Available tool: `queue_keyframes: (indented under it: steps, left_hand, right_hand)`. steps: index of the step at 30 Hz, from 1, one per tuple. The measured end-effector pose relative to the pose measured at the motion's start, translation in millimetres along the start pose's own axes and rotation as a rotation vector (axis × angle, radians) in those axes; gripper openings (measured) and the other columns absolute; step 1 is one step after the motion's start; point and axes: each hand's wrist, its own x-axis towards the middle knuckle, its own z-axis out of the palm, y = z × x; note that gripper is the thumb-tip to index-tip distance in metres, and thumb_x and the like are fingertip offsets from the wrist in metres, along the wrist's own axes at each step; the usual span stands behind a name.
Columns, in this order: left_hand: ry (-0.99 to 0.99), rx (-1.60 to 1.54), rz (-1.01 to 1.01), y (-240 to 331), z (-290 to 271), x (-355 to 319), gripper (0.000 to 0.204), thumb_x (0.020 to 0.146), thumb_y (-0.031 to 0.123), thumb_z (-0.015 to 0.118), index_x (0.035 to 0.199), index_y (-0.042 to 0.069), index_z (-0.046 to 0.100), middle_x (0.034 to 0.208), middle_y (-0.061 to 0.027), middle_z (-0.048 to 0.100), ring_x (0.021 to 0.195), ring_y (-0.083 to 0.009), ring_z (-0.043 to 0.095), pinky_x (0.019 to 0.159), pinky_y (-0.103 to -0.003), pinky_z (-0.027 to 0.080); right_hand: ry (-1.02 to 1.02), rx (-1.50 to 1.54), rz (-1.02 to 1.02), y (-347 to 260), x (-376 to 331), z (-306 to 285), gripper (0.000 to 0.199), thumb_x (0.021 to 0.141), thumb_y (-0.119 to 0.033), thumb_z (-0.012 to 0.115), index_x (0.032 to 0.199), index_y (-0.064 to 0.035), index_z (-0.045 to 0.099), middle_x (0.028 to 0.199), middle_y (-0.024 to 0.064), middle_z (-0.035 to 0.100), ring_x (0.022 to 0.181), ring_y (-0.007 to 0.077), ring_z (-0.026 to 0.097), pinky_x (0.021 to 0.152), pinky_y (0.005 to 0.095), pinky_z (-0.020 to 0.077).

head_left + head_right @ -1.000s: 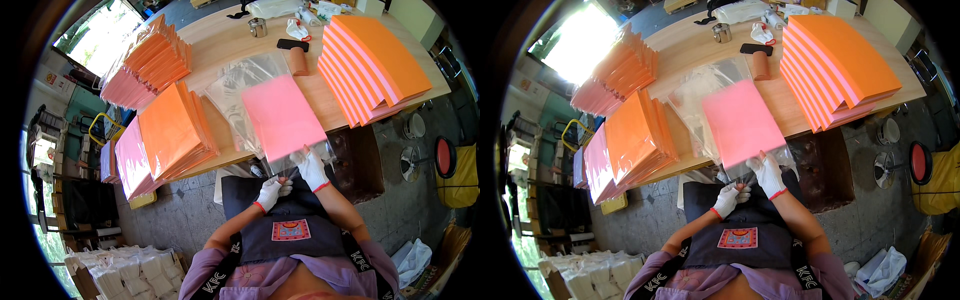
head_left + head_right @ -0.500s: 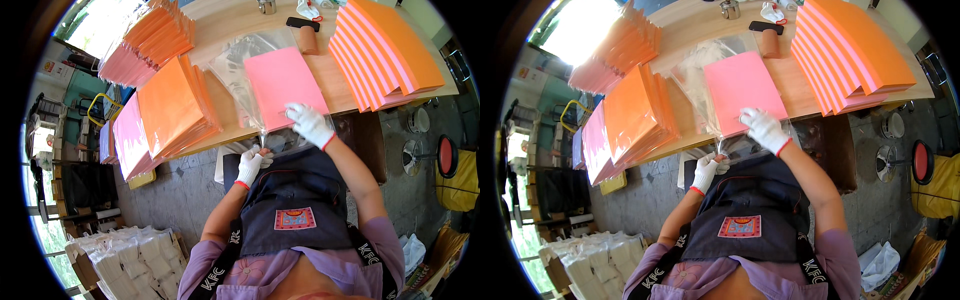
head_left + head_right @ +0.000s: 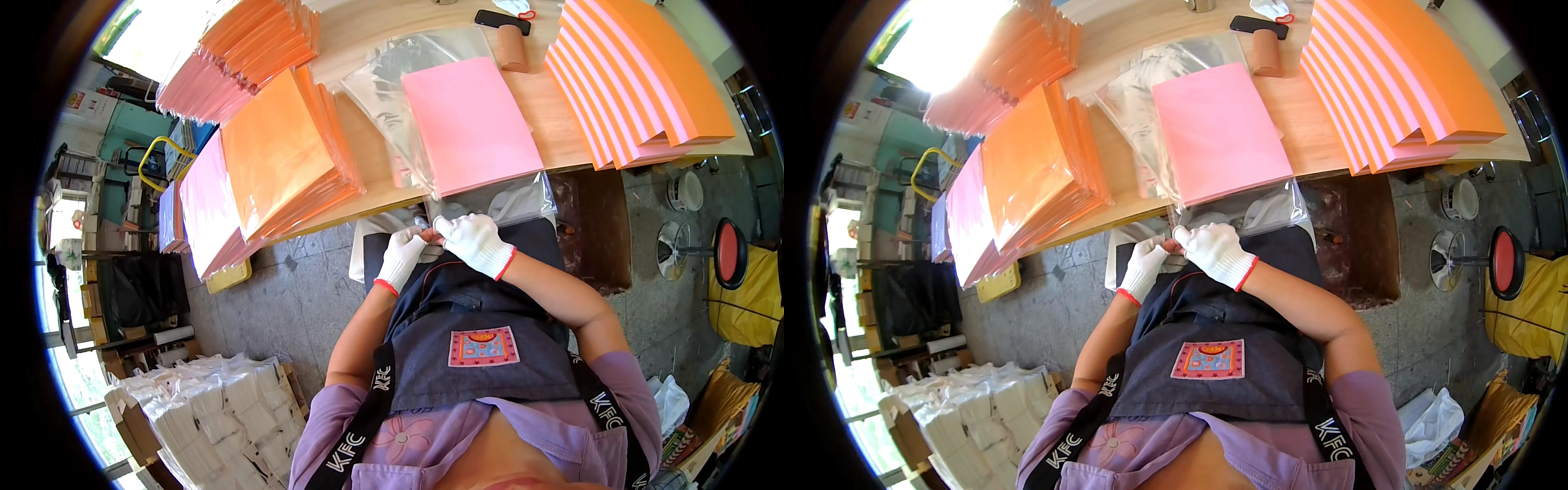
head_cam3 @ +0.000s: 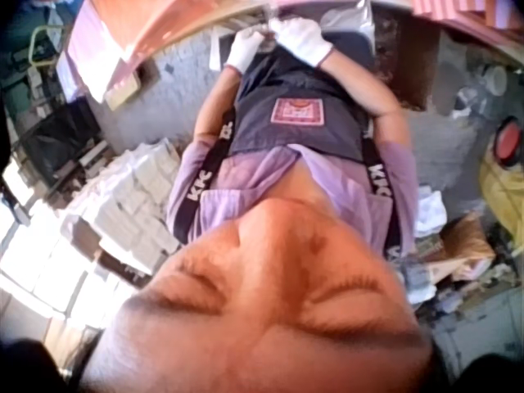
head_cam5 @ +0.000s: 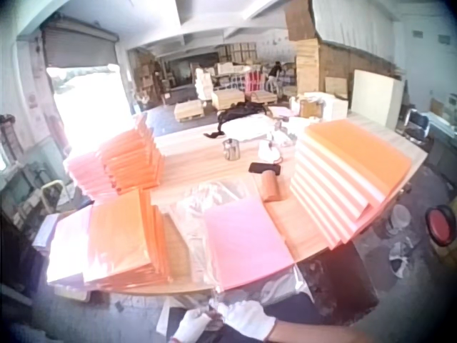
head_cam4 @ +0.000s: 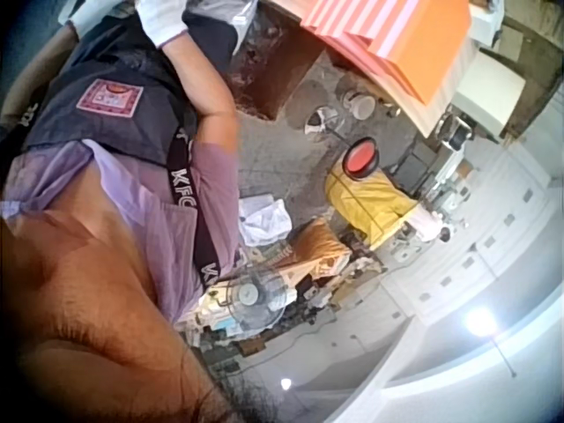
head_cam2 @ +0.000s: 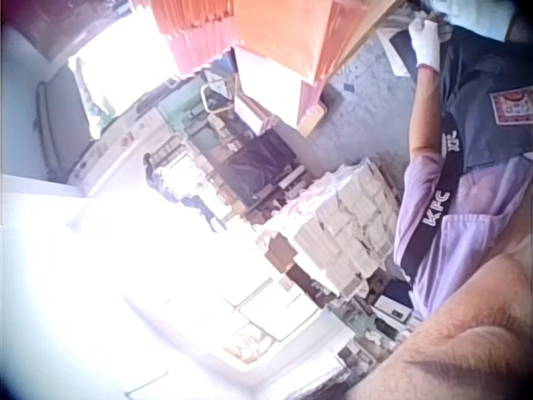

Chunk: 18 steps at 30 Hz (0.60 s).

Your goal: The person repeatedly picks up pink and orange rectangular sheets from stacks on a table, places them into clear plastic bags, and sets the filled bags aside. The process is continuous and repetitive, with the person handling one sheet at a time.

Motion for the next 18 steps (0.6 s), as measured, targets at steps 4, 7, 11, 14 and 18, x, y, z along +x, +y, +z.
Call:
queue_keyframes:
  steps: [4,7,11,14,18]
  left_hand:
    - [0.011,-0.042,-0.002,1.8,1.4,-1.9,0.02,0.092,0.016,0.054,0.091,-0.002,0.063,0.084,-0.0092,0.068,0.073,-0.015,0.066,0.064,-0.026,0.054]
    - [0.06,-0.108,-0.069,0.6,7.9,-4.0,0.022,0.092,0.018,0.055,0.094,-0.003,0.061,0.088,-0.0117,0.068,0.073,-0.0165,0.066,0.065,-0.026,0.054]
    - [0.039,0.063,-0.003,0.0,4.9,-11.7,0.028,0.093,0.024,0.056,0.095,-0.003,0.06,0.089,-0.013,0.068,0.073,-0.0157,0.065,0.066,-0.026,0.054]
    - [-0.009,0.185,0.041,-0.5,-3.5,-11.7,0.028,0.094,0.025,0.055,0.096,-0.003,0.059,0.089,-0.0122,0.067,0.073,-0.014,0.065,0.067,-0.025,0.053]
    - [0.182,0.741,0.432,14.8,-9.5,-8.7,0.019,0.087,0.016,0.06,0.101,0.003,0.06,0.087,-0.0104,0.065,0.077,-0.0186,0.064,0.069,-0.03,0.049]
  right_hand:
    - [-0.017,0.095,-0.033,1.1,0.4,2.3,0.019,0.083,-0.029,0.06,0.081,-0.0112,0.053,0.062,0.0082,0.063,0.06,0.0257,0.065,0.051,0.0367,0.0497]
    - [-0.111,0.936,0.14,25.7,-20.4,-32.7,0.014,0.075,-0.01,0.068,0.085,-0.0068,0.06,0.068,0.0074,0.063,0.058,0.0154,0.061,0.055,0.0291,0.0491]
    - [0.8,2.259,0.614,115.1,-103.8,-132.3,0.027,0.09,-0.015,0.048,0.065,-0.0132,0.039,0.054,-0.0047,0.034,0.042,0.0074,0.026,0.039,0.021,0.028]
    - [1.06,2.308,-0.052,236.5,-216.5,-156.4,0.026,0.09,-0.016,0.049,0.065,-0.0163,0.039,0.055,-0.003,0.035,0.046,0.0096,0.036,0.044,0.0226,0.0322]
    - [0.449,0.672,0.882,267.0,-292.3,-32.1,0.012,0.087,-0.021,0.052,0.089,-0.0096,0.056,0.079,0.0085,0.059,0.07,0.0221,0.055,0.062,0.0341,0.0458]
